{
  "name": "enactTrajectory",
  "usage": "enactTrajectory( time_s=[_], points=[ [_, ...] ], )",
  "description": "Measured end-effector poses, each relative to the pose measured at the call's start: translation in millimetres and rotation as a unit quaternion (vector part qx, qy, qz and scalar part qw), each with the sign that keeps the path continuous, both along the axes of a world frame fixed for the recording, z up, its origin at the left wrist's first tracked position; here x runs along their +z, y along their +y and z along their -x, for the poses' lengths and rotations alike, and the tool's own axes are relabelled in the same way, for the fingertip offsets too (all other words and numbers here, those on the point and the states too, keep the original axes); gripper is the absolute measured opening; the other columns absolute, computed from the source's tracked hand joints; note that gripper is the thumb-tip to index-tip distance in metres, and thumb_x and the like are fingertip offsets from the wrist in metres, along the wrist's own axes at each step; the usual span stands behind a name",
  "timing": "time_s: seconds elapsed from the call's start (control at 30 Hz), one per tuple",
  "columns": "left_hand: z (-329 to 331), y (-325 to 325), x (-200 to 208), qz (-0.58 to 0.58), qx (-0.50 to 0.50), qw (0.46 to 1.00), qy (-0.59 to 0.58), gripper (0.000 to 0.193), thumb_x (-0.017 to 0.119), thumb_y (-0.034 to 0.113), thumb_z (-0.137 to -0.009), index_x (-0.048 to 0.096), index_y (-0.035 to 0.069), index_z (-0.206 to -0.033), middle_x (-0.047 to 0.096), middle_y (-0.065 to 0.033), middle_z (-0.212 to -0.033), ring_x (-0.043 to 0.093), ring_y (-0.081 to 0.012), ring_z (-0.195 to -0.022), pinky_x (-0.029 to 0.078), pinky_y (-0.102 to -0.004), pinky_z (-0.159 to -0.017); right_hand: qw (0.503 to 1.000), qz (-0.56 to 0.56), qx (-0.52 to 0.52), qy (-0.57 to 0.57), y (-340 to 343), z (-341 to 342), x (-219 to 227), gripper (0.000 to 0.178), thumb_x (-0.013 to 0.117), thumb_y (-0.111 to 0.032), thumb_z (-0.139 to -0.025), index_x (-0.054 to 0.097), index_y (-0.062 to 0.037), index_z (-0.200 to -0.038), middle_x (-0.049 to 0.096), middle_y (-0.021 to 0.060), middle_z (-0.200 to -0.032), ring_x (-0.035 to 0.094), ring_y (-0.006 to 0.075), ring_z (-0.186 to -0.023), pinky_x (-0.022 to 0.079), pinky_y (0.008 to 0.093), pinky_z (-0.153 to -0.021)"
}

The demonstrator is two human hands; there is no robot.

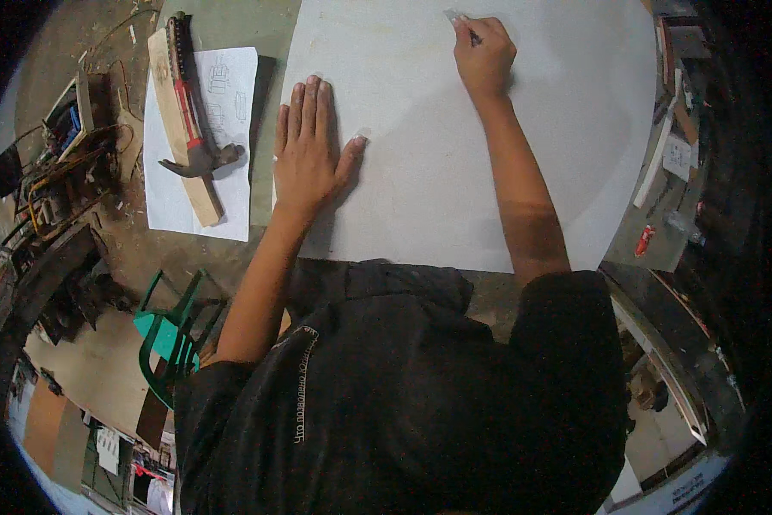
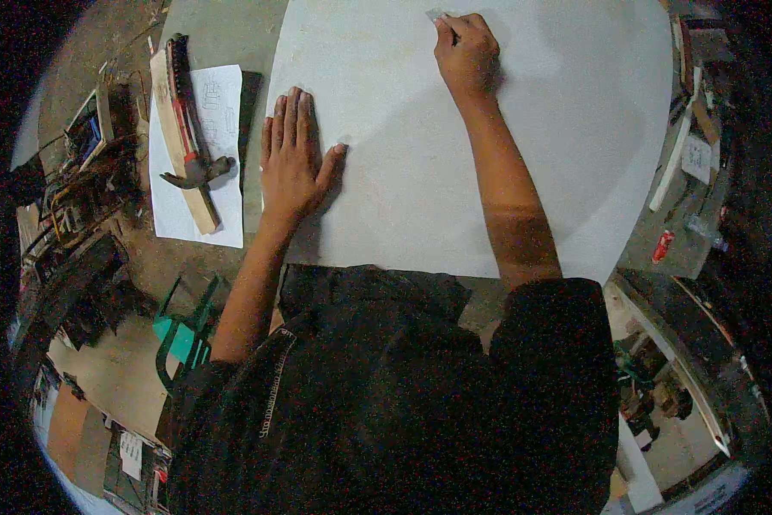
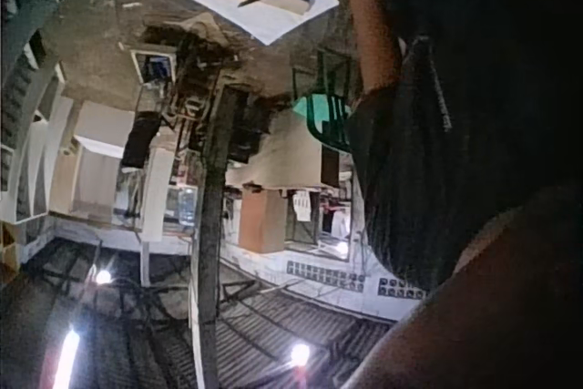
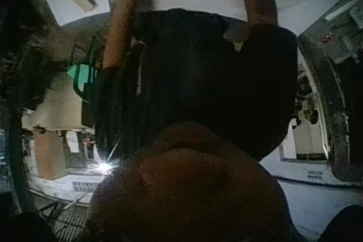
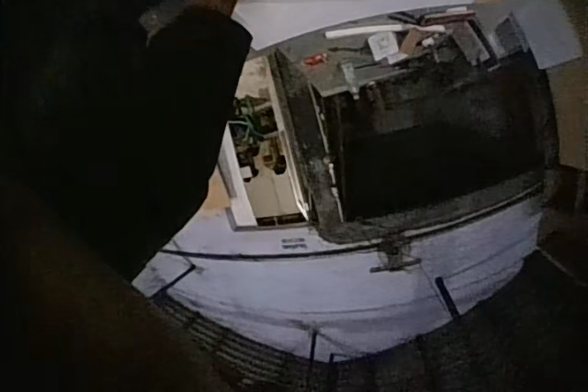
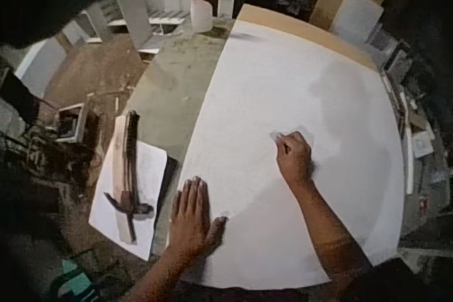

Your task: The person wipes a white panel with a small piece of material, possibly a cloth or abrasive pad, to remove marks or debris. The person also picks up a water bottle and then continues cleaning the surface.

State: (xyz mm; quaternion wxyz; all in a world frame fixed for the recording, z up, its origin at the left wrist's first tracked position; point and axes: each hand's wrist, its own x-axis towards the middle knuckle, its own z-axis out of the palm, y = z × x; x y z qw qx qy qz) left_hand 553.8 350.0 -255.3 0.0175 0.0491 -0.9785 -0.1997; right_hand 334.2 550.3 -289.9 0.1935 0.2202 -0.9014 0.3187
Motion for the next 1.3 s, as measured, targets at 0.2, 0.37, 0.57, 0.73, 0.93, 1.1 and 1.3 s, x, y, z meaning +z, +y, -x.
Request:
enactTrajectory(
  time_s=[0.2,0.37,0.57,0.73,0.93,1.1,1.3],
  points=[
    [-1,0,-4,0.009,0.005,1.000,0.003,0.080,0.047,0.052,-0.092,0.023,0.002,-0.149,0.023,-0.0133,-0.156,0.019,-0.0293,-0.145,0.014,-0.0448,-0.117,0.998,-0.030,0.061,0.018,-8,-2,5,0.007,0.070,-0.010,-0.078,0.071,-0.0058,-0.084,0.063,0.0101,-0.079,0.062,0.0298,-0.072,0.050,0.0400,-0.065],
    [-1,-2,-8,-0.006,0.008,1.000,0.022,0.077,0.048,0.049,-0.092,0.026,0.001,-0.148,0.027,-0.0142,-0.154,0.022,-0.0303,-0.144,0.015,-0.0453,-0.117,0.997,-0.015,0.071,-0.019,-16,-17,6,0.006,0.069,-0.009,-0.079,0.071,-0.0043,-0.083,0.060,0.0107,-0.075,0.060,0.0303,-0.070,0.049,0.0405,-0.064],
    [-1,1,-5,-0.006,0.007,1.000,0.019,0.078,0.049,0.050,-0.091,0.026,0.001,-0.148,0.027,-0.0140,-0.154,0.022,-0.0295,-0.144,0.015,-0.0449,-0.117,0.997,-0.034,0.053,0.054,-4,5,-2,0.005,0.072,-0.008,-0.077,0.073,-0.0065,-0.081,0.055,0.0089,-0.068,0.054,0.0248,-0.061,0.045,0.0366,-0.056],
    [0,0,-6,-0.006,0.016,1.000,0.014,0.078,0.049,0.050,-0.090,0.026,0.003,-0.148,0.028,-0.0136,-0.154,0.021,-0.0291,-0.144,0.014,-0.0445,-0.117,0.994,-0.066,0.073,0.042,-6,-26,-4,0.007,0.070,-0.006,-0.077,0.073,-0.0088,-0.082,0.053,0.0096,-0.066,0.054,0.0267,-0.061,0.045,0.0384,-0.056],
    [1,0,-8,-0.003,0.010,1.000,0.010,0.079,0.048,0.053,-0.090,0.026,0.004,-0.148,0.028,-0.0127,-0.154,0.022,-0.0289,-0.144,0.014,-0.0445,-0.117,0.995,-0.085,-0.013,0.048,-9,-39,-2,0.004,0.071,-0.010,-0.078,0.073,-0.0073,-0.081,0.053,0.0087,-0.065,0.053,0.0269,-0.063,0.043,0.0396,-0.057],
    [1,0,-8,0.005,0.014,1.000,0.012,0.079,0.049,0.053,-0.090,0.027,0.004,-0.148,0.028,-0.0129,-0.154,0.023,-0.0291,-0.144,0.015,-0.0447,-0.117,0.992,-0.090,-0.061,0.057,-14,-32,-2,0.006,0.072,-0.011,-0.078,0.072,-0.0051,-0.080,0.054,0.0071,-0.065,0.053,0.0251,-0.063,0.043,0.0380,-0.059],
    [3,1,-7,0.000,0.010,1.000,0.011,0.079,0.051,0.050,-0.090,0.027,0.003,-0.148,0.027,-0.0114,-0.155,0.022,-0.0279,-0.144,0.014,-0.0443,-0.117,0.994,-0.076,0.042,0.073,-39,-73,-6,0.004,0.073,-0.007,-0.075,0.071,-0.0077,-0.079,0.052,0.0061,-0.066,0.053,0.0245,-0.065,0.043,0.0369,-0.063]
  ],
)
